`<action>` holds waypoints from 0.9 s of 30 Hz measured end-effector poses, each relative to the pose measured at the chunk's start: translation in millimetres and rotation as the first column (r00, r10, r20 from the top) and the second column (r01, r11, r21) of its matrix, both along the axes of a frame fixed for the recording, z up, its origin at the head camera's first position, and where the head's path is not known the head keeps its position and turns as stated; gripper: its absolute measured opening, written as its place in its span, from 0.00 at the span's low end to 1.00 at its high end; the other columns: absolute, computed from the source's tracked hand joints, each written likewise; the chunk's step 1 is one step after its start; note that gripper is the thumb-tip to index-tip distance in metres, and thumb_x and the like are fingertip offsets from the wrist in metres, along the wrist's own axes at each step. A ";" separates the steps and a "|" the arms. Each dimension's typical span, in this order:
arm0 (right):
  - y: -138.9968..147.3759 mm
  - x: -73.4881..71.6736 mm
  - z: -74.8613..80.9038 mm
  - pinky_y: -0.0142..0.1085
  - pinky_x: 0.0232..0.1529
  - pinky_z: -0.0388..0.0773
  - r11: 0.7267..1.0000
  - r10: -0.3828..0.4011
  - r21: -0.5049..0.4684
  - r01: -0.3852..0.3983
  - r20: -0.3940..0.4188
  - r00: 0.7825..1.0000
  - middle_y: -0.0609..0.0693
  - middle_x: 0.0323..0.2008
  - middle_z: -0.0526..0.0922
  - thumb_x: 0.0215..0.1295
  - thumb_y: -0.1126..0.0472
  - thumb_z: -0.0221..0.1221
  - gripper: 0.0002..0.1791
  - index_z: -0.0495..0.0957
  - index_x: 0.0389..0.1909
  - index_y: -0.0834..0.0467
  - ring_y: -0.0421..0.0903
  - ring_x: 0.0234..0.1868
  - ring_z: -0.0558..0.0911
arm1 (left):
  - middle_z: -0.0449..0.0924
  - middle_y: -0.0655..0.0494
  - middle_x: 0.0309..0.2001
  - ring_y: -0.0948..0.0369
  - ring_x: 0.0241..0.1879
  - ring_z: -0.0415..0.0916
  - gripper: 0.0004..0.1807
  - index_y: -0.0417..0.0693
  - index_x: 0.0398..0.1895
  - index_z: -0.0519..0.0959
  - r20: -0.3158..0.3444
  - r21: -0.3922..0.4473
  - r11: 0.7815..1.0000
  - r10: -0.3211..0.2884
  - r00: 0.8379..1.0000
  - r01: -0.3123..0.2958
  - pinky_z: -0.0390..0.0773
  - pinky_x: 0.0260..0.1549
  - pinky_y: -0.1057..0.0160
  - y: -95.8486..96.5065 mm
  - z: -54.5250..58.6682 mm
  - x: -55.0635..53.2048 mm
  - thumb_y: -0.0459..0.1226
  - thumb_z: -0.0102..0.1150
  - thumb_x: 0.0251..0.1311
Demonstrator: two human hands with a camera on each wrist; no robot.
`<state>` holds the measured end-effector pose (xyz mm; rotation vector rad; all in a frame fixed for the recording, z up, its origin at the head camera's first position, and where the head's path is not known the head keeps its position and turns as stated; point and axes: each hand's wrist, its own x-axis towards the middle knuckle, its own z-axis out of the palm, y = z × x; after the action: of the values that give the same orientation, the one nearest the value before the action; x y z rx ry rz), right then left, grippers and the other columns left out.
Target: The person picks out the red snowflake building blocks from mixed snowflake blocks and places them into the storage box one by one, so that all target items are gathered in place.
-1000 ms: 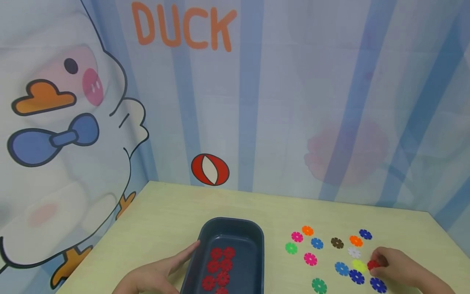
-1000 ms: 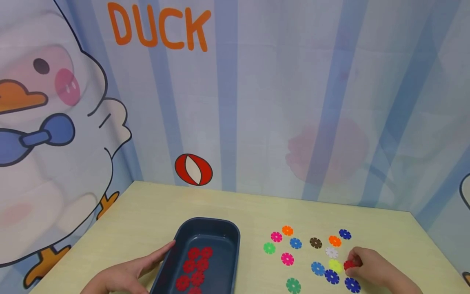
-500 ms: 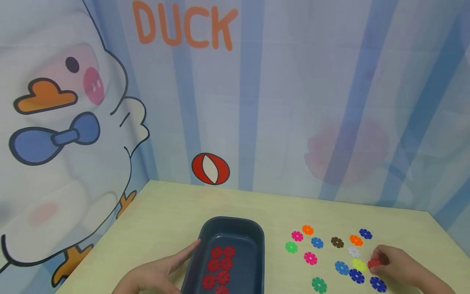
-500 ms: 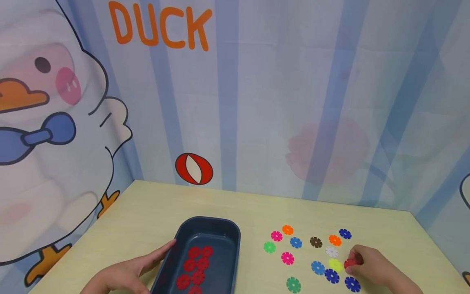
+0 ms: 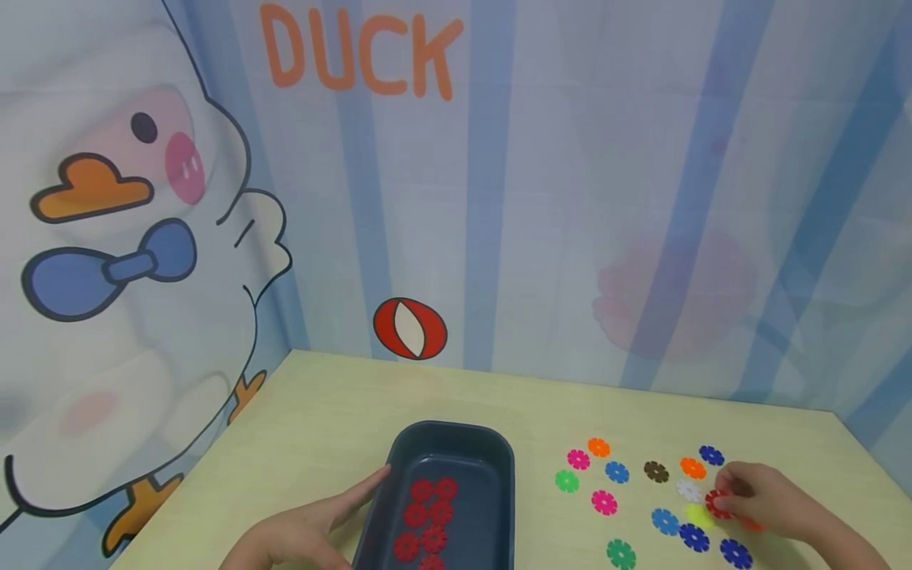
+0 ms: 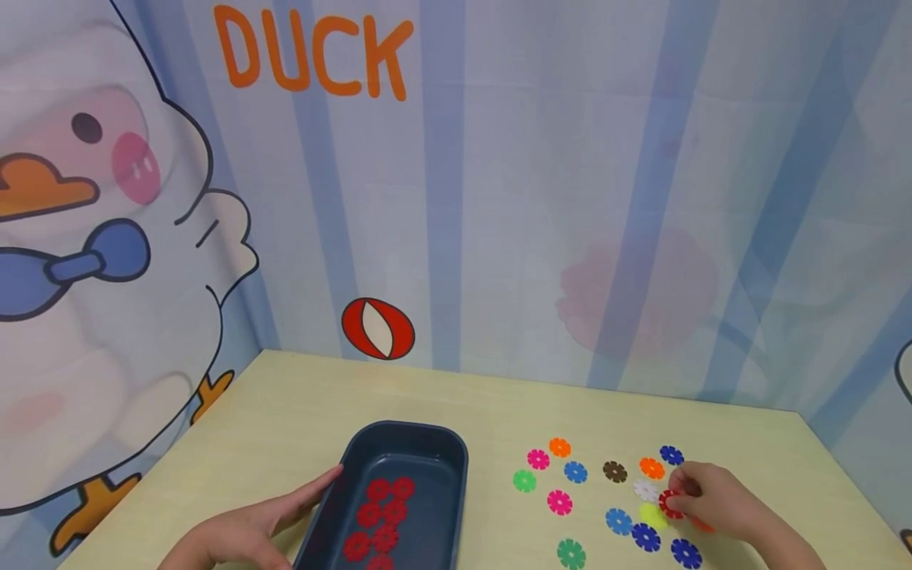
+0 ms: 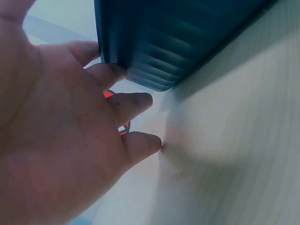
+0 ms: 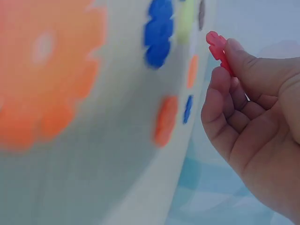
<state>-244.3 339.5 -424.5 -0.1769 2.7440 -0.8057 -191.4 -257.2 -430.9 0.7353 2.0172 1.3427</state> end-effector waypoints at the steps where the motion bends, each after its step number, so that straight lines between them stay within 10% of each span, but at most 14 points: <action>1: -1.5 0.1 2.7 0.32 0.28 0.71 0.999 0.035 -0.028 -0.035 -0.005 0.999 0.48 0.27 0.75 0.62 0.62 0.63 0.09 0.72 0.32 0.61 0.44 0.29 0.72 | 0.29 0.47 0.78 0.42 0.73 0.27 0.63 0.62 0.78 0.37 0.002 -0.001 1.000 0.003 1.000 -0.003 0.40 0.65 0.35 0.0 -0.1 0.1 0.56 0.71 0.46; 9: -33.9 2.8 19.8 0.34 0.27 0.71 0.904 0.290 -0.327 -0.274 0.000 0.957 0.50 0.25 0.72 0.67 0.62 0.58 0.10 0.70 0.35 0.65 0.41 0.23 0.71 | 0.29 0.47 0.77 0.41 0.74 0.27 0.63 0.65 0.78 0.39 0.040 0.004 1.000 0.030 0.999 -0.030 0.40 0.64 0.31 1.1 1.6 1.3 0.53 0.73 0.45; 27: -151.2 28.6 44.4 0.30 0.33 0.75 0.750 0.503 -0.469 -0.467 -0.054 0.862 0.48 0.30 0.79 0.66 0.61 0.60 0.08 0.73 0.35 0.62 0.37 0.29 0.75 | 0.30 0.48 0.78 0.42 0.74 0.28 0.62 0.65 0.78 0.38 0.014 -0.005 1.000 0.019 1.000 -0.019 0.43 0.65 0.36 -0.5 -0.1 1.3 0.53 0.72 0.47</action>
<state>-215.7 188.3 -380.1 -0.9001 2.2053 -1.2570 -190.1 -257.7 -431.1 0.7040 2.0207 1.3497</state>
